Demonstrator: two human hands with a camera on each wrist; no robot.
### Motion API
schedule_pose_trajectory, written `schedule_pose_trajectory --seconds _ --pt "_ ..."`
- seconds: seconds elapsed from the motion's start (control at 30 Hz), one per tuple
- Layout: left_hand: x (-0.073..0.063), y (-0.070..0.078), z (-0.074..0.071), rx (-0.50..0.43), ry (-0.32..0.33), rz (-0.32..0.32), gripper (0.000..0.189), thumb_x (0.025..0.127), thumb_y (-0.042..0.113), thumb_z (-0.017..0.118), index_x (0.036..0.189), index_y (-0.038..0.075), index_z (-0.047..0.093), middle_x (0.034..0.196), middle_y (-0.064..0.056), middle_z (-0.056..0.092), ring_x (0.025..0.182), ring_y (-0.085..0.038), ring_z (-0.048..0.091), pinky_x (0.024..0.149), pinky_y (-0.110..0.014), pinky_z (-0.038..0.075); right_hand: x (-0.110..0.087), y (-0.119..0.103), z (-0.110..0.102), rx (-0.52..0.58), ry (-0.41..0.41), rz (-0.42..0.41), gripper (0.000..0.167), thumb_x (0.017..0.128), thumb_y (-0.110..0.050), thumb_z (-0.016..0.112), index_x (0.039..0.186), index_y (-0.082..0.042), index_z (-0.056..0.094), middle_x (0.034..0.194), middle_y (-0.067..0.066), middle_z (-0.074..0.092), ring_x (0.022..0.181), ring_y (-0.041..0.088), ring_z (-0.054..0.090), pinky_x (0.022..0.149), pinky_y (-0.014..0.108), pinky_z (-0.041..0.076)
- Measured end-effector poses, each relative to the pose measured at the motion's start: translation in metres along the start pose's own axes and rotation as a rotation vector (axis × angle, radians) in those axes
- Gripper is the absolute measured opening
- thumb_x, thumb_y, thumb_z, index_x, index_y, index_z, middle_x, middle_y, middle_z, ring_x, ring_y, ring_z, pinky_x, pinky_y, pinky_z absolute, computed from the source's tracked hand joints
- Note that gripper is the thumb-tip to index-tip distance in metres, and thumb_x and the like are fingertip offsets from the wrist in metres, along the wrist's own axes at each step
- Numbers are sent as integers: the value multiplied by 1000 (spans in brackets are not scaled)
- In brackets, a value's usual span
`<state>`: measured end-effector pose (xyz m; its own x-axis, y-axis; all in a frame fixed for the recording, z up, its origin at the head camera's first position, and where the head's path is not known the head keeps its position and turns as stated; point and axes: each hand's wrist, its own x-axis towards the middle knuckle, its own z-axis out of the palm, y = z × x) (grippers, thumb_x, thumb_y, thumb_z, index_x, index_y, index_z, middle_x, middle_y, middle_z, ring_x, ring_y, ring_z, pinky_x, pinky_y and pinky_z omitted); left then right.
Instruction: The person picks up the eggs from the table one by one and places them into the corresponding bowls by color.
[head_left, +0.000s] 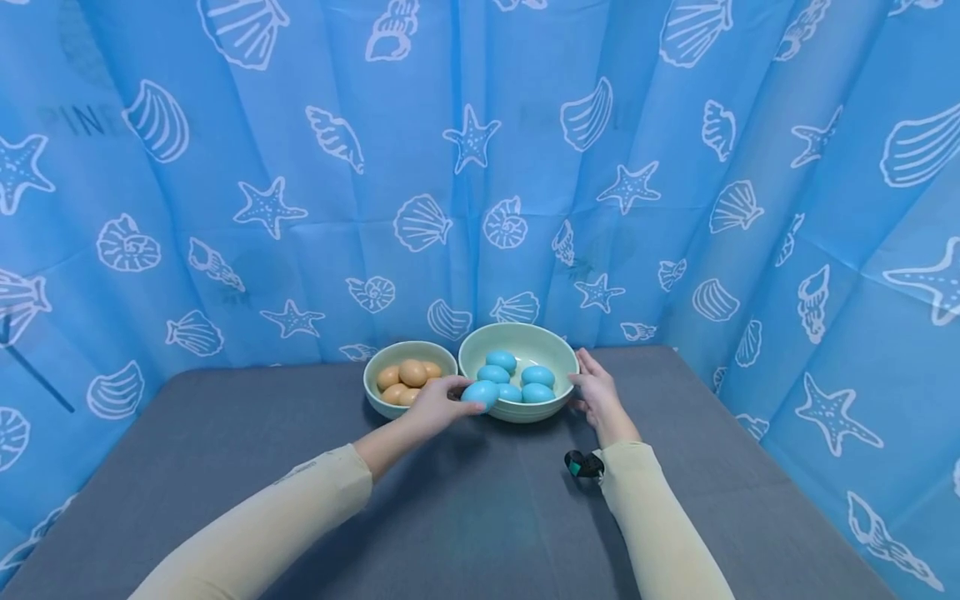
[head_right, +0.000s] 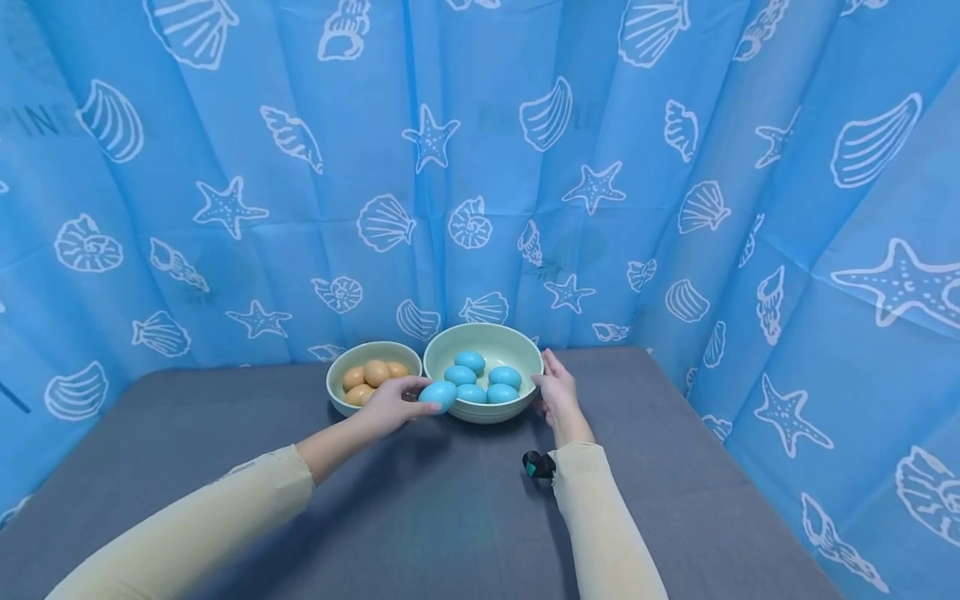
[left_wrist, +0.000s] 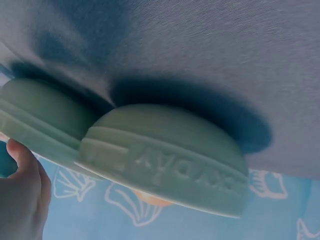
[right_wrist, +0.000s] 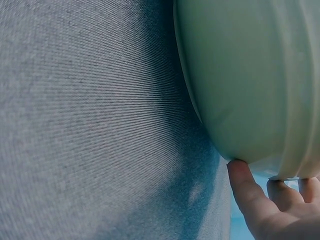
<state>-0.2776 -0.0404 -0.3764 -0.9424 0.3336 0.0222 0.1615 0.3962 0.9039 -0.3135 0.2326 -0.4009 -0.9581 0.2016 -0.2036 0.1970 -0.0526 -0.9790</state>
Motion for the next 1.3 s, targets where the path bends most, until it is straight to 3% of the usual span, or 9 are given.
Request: schedule_pose_trajectory --seconds 0.1,0.37,0.47,0.67,0.8,0.97,1.1,1.3 --pt "8 5 6 26 11 11 49 89 22 74 130 0 59 118 -11 64 102 -23 59 82 -36 54 0 0 -1 8 -2 3 64 103 -3 39 157 -22 12 160 -3 12 147 22 14 107 54 34" --pt "32 18 19 93 28 150 50 86 19 76 129 -1 61 123 -15 63 97 -27 63 78 -34 54 0 -2 -2 11 10 -3 64 102 -2 40 157 -22 13 160 -2 13 146 22 15 107 54 35" --pt "40 18 23 136 29 168 50 86 19 76 129 -2 61 122 -15 64 96 -26 63 79 -32 53 0 -1 -1 7 6 -7 64 102 -2 40 157 -21 13 160 -2 13 146 22 15 106 54 35" --pt "53 16 33 266 -31 188 50 84 18 78 127 -2 63 123 -15 64 103 -27 62 89 -36 51 0 2 -2 13 6 4 64 102 -2 40 157 -21 14 160 -3 14 147 22 14 107 55 33" --pt "61 17 38 348 -98 146 46 81 20 80 121 0 67 121 -11 66 110 -26 59 94 -36 47 0 2 -1 21 3 0 64 102 -1 40 157 -21 14 160 -2 14 147 23 13 108 57 31" --pt "68 21 39 375 -177 54 42 85 22 77 119 0 68 119 -10 66 111 -24 57 96 -35 46 2 1 0 10 2 -11 63 102 -2 40 157 -22 14 161 -2 14 147 23 14 107 57 32" --pt "74 25 37 356 -246 -6 41 88 19 74 122 -2 65 124 -12 63 114 -23 55 98 -34 45 3 0 -1 3 8 -16 63 102 -3 40 157 -21 15 160 -1 15 146 23 15 106 57 34" --pt "81 33 35 311 -333 -89 34 90 14 71 120 -2 67 117 -10 64 100 -17 51 93 -29 46 2 -1 0 2 17 -14 62 102 -3 41 157 -21 16 160 -2 16 146 23 16 107 57 33"
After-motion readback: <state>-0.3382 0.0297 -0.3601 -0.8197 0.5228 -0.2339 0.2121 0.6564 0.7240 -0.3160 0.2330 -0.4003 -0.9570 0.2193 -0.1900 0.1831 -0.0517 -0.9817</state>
